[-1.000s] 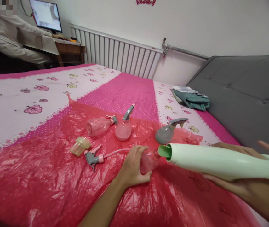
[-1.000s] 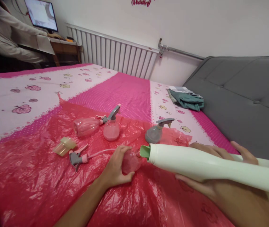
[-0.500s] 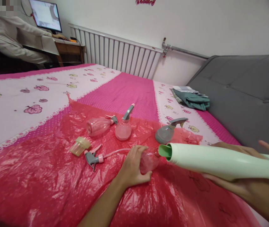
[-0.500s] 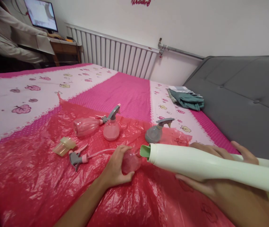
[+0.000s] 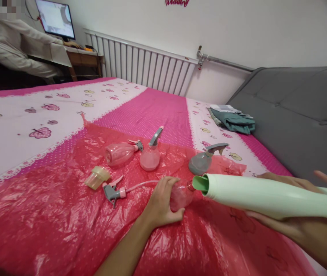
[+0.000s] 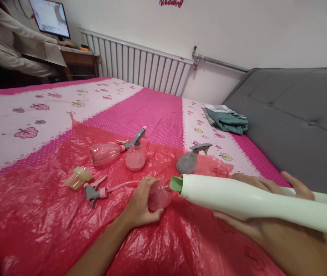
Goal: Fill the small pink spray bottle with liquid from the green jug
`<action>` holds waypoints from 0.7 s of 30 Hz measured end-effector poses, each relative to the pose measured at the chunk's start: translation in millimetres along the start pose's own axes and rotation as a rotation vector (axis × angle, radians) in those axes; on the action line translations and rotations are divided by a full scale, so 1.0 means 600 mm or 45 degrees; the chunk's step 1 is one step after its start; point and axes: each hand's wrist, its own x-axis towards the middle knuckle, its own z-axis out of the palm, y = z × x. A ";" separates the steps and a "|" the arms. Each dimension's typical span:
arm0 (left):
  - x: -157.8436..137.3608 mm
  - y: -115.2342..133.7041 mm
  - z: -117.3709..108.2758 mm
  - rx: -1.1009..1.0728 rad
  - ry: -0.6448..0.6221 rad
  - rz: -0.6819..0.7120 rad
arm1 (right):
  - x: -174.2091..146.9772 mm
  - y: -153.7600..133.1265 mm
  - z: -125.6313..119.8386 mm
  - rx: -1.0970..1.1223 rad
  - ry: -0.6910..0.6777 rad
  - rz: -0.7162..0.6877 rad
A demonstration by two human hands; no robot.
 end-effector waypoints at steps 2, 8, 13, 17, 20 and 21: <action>0.000 0.000 0.000 0.001 -0.004 -0.008 | 0.001 -0.001 0.001 -0.037 0.002 -0.069; 0.001 0.000 0.000 -0.003 -0.011 -0.008 | 0.006 -0.002 0.000 -0.081 0.018 -0.155; 0.000 0.001 -0.001 -0.002 -0.015 -0.008 | 0.003 -0.003 -0.003 -0.068 0.014 -0.093; 0.000 0.001 -0.001 -0.002 -0.016 -0.009 | -0.001 0.002 -0.002 -0.084 -0.003 -0.145; 0.001 0.002 -0.002 -0.005 -0.009 -0.005 | -0.001 0.005 -0.001 -0.085 -0.016 -0.131; 0.002 0.002 -0.002 -0.006 -0.010 -0.008 | -0.001 0.005 -0.001 -0.081 -0.011 -0.116</action>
